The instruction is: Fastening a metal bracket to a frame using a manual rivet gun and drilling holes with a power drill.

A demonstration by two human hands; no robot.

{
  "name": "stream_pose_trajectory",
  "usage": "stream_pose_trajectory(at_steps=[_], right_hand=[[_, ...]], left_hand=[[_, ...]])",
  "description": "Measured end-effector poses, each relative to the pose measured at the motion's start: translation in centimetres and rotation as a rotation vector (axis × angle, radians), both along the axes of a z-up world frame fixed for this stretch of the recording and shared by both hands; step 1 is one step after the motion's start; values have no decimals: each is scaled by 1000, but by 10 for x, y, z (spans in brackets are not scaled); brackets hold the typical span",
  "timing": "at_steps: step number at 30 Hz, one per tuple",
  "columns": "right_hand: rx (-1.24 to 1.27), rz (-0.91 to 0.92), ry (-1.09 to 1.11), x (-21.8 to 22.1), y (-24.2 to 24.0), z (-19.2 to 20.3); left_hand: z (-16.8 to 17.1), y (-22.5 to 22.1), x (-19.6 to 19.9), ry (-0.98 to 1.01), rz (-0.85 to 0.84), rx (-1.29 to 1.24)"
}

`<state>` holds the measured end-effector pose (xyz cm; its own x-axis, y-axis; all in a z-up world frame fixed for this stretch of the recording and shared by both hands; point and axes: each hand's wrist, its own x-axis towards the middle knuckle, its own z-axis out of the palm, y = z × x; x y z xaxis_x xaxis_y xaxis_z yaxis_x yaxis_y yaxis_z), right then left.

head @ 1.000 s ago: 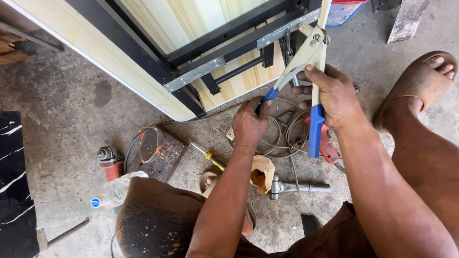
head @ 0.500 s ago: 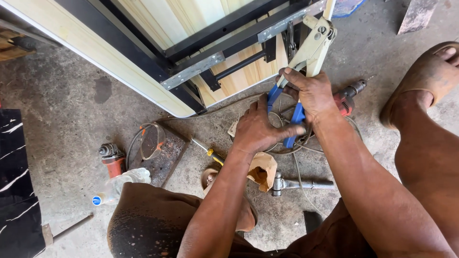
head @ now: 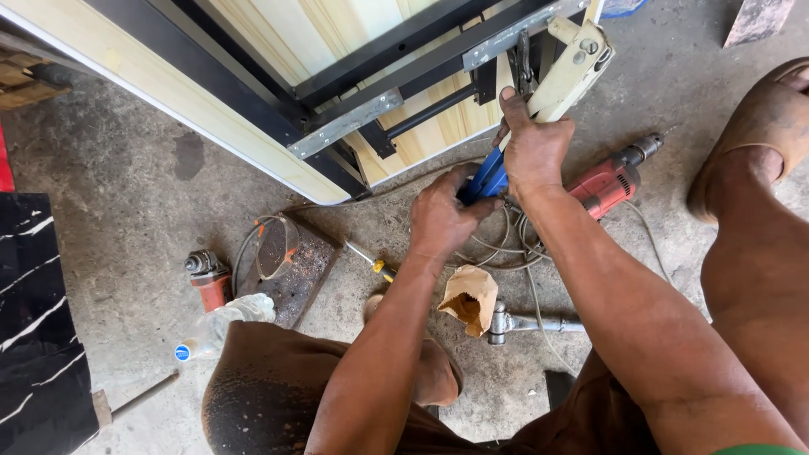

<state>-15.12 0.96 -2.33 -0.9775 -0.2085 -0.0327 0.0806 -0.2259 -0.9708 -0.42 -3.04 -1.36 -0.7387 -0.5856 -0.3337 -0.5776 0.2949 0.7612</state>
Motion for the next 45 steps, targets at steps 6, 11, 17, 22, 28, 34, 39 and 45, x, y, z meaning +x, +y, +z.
stream_pose_trajectory(at_steps=[6, 11, 17, 22, 28, 34, 39, 45], right_hand=[[141, 149, -52, -7, 38, -8], [199, 356, -407, -17, 66, 66], [278, 444, -313, -24, 87, 99], [175, 368, -360, -33, 73, 48], [72, 347, -401, -15, 48, 59], [101, 290, -308, -15, 42, 51], [108, 269, -103, -22, 26, 19], [58, 119, -230, -16, 9, 27]], left_hand=[[18, 3, -6, 108, 42, 112], [-1, 17, -16, 147, 155, -75], [-5, 17, -13, 150, 223, -223], [30, 21, -16, 81, 190, -61], [106, 11, -12, -135, -153, 34], [102, 4, -13, -149, -224, 75], [56, 1, -12, -85, -196, -36], [-1, 2, -14, -2, -111, -235]])
